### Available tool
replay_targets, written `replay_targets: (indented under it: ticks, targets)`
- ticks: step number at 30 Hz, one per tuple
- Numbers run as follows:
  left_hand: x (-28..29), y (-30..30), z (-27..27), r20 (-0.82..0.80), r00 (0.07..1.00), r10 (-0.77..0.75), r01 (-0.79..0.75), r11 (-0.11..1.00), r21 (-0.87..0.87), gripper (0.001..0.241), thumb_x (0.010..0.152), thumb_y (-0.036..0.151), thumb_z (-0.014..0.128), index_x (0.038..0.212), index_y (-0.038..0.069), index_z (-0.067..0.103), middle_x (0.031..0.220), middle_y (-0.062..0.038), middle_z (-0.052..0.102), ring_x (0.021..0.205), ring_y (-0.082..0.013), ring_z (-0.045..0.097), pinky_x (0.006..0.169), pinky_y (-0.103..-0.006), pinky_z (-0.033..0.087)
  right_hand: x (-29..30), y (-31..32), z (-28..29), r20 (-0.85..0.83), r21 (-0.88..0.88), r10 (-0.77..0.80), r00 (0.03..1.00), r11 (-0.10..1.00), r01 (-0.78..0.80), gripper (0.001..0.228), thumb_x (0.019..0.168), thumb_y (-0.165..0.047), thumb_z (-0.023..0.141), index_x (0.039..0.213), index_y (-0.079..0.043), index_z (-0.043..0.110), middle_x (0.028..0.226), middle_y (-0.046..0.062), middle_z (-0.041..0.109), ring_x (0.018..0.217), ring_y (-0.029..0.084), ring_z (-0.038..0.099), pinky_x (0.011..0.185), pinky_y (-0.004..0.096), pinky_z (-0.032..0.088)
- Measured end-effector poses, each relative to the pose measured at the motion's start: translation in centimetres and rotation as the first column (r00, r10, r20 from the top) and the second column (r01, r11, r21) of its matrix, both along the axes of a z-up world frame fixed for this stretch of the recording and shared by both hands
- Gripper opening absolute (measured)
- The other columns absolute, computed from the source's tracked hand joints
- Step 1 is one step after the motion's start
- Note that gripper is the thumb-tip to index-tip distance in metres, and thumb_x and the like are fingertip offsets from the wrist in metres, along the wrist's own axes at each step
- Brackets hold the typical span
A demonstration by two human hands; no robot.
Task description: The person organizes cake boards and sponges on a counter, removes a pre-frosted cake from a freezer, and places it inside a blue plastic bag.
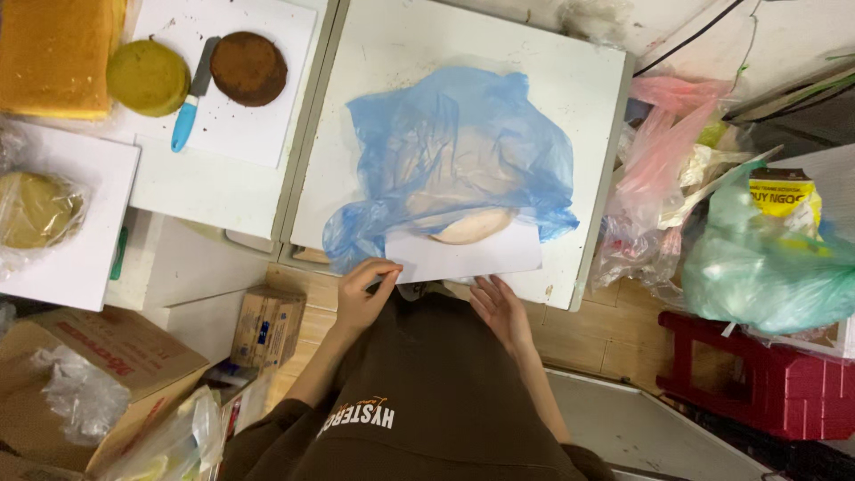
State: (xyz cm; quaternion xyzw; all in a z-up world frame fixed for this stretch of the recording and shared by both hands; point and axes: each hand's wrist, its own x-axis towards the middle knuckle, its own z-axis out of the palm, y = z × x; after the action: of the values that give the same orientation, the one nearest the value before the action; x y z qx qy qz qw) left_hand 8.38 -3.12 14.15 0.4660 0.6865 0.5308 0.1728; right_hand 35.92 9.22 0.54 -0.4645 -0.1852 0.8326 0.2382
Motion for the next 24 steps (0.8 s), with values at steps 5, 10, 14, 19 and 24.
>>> replay_targets:
  ticks: [5,10,14,19,24]
  targets:
    - [-2.0,0.6,0.6,-0.047,0.994,-0.099,0.097,0.995,-0.032,0.007,0.092,0.003,0.074,0.098,0.001,0.074,0.097,-0.011,0.076,0.087,-0.0230,0.074,0.074,-0.0311,0.056,-1.7,0.0,-6.8,-0.180,-0.099,-0.109,0.978,0.991,0.092,0.046,0.097,-0.034,0.065,0.131,-0.007,0.051,0.129,0.008,0.058,0.122,0.027,0.060,0.101,0.040,0.052]
    - [-5.0,1.0,1.4,-0.405,0.885,-0.229,0.263,0.964,0.030,0.009,0.091,0.007,0.077,0.100,0.007,0.076,0.102,-0.007,0.076,0.093,-0.0195,0.073,0.081,-0.0327,0.059,-2.9,0.5,-5.3,-0.053,0.039,-0.221,0.974,0.974,0.223,0.041,0.103,-0.033,0.069,0.131,-0.005,0.056,0.114,0.009,0.057,0.107,0.025,0.055,0.092,0.042,0.049]
    - [-7.3,0.6,3.6,-0.624,0.744,-0.240,0.375,0.922,0.093,0.010,0.086,0.007,0.079,0.096,0.006,0.076,0.106,-0.007,0.075,0.100,-0.0229,0.070,0.081,-0.0359,0.057,-7.8,0.4,0.3,-0.087,0.054,-0.312,0.946,0.947,0.318,0.046,0.094,-0.031,0.061,0.131,-0.005,0.057,0.124,0.010,0.066,0.115,0.025,0.062,0.093,0.042,0.052]
    - [-11.1,1.3,3.9,-0.905,0.355,-0.236,0.592,0.805,0.023,0.023,0.089,0.013,0.075,0.111,0.015,0.077,0.133,-0.002,0.070,0.127,-0.0181,0.061,0.110,-0.0378,0.044,-12.5,-1.0,1.9,-0.340,-0.065,-0.412,0.845,0.907,0.416,0.048,0.092,-0.019,0.064,0.134,0.002,0.051,0.132,0.015,0.063,0.124,0.030,0.059,0.104,0.047,0.050]
    - [-14.8,4.8,3.4,-0.963,0.173,-0.206,0.654,0.755,-0.044,0.034,0.100,0.020,0.067,0.134,0.023,0.068,0.155,0.003,0.055,0.146,-0.0144,0.045,0.126,-0.0440,0.019,-12.0,-6.1,2.8,-0.176,0.029,-0.486,0.856,0.867,0.498,0.053,0.082,-0.015,0.061,0.131,0.003,0.053,0.129,0.018,0.064,0.125,0.034,0.061,0.107,0.051,0.048]
